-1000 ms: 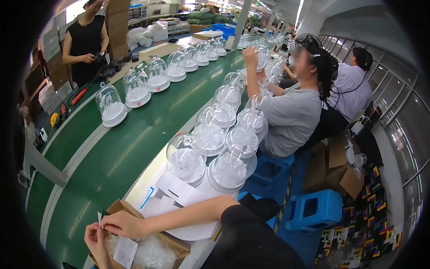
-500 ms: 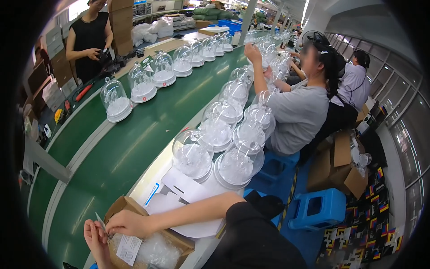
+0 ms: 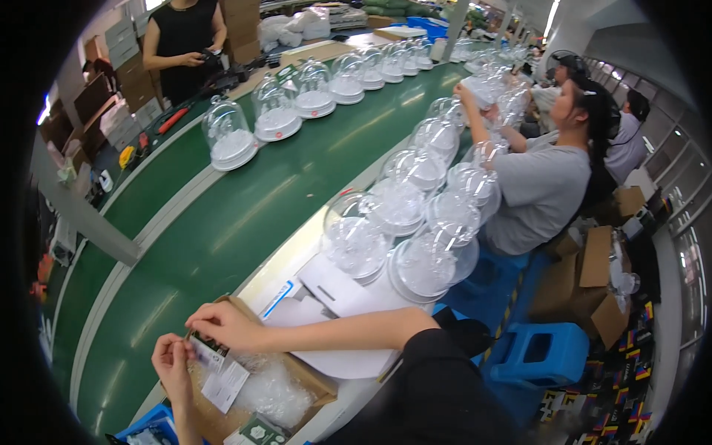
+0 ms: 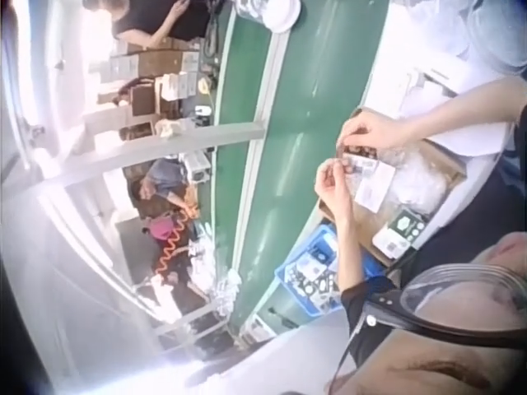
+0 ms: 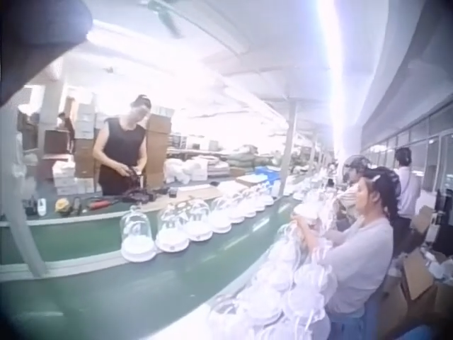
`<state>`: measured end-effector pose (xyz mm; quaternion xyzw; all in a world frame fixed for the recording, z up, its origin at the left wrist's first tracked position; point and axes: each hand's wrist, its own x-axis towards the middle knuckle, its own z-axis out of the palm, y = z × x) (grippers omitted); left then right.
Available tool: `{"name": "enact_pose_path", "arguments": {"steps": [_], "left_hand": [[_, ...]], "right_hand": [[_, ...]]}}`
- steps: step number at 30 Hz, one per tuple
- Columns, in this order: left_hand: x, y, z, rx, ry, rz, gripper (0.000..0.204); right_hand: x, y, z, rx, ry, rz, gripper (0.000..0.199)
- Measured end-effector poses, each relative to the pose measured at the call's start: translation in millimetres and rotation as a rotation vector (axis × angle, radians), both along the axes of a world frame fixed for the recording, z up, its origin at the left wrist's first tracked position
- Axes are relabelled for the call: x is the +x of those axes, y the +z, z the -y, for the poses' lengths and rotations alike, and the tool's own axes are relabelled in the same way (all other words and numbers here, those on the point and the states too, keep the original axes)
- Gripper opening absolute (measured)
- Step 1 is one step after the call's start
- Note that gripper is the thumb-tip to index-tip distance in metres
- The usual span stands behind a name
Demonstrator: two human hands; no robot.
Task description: Assembling small green lighting components by attaching strings or tags to them on an assembly line.
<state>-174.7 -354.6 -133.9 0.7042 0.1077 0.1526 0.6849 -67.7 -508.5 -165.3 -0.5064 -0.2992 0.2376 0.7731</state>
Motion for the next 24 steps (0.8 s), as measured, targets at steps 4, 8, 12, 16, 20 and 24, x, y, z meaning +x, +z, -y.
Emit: {"name": "enact_pose_path", "arguments": {"steps": [4,8,12,16,20,24], "left_hand": [[4.9,-4.7,2.0,-0.033,-0.041,-0.009,0.01],[4.7,-4.1,0.1,-0.02,-0.034,-0.008,0.016],[3.2,-3.7,2.2,0.125,-0.073,0.043,0.011],[4.8,3.0,13.3,0.233,-0.067,0.067,0.012],[-2.3,-1.6,15.6,0.148,0.014,-0.013,0.013],[0.2,-6.1,10.2,0.308,0.012,-0.047,0.014]], "right_hand": [[3.7,-5.3,3.8,-0.029,0.023,-0.17,0.021],[3.1,-3.9,4.1,-0.022,0.038,-0.187,0.015],[-0.9,2.0,8.6,-0.042,0.089,-0.125,0.015],[-3.7,-2.3,7.8,-0.016,0.016,0.114,0.015],[-5.0,-5.6,1.8,-0.027,-0.068,0.243,0.017],[-3.1,-3.7,4.5,-0.075,-0.001,-0.065,0.017]]}}
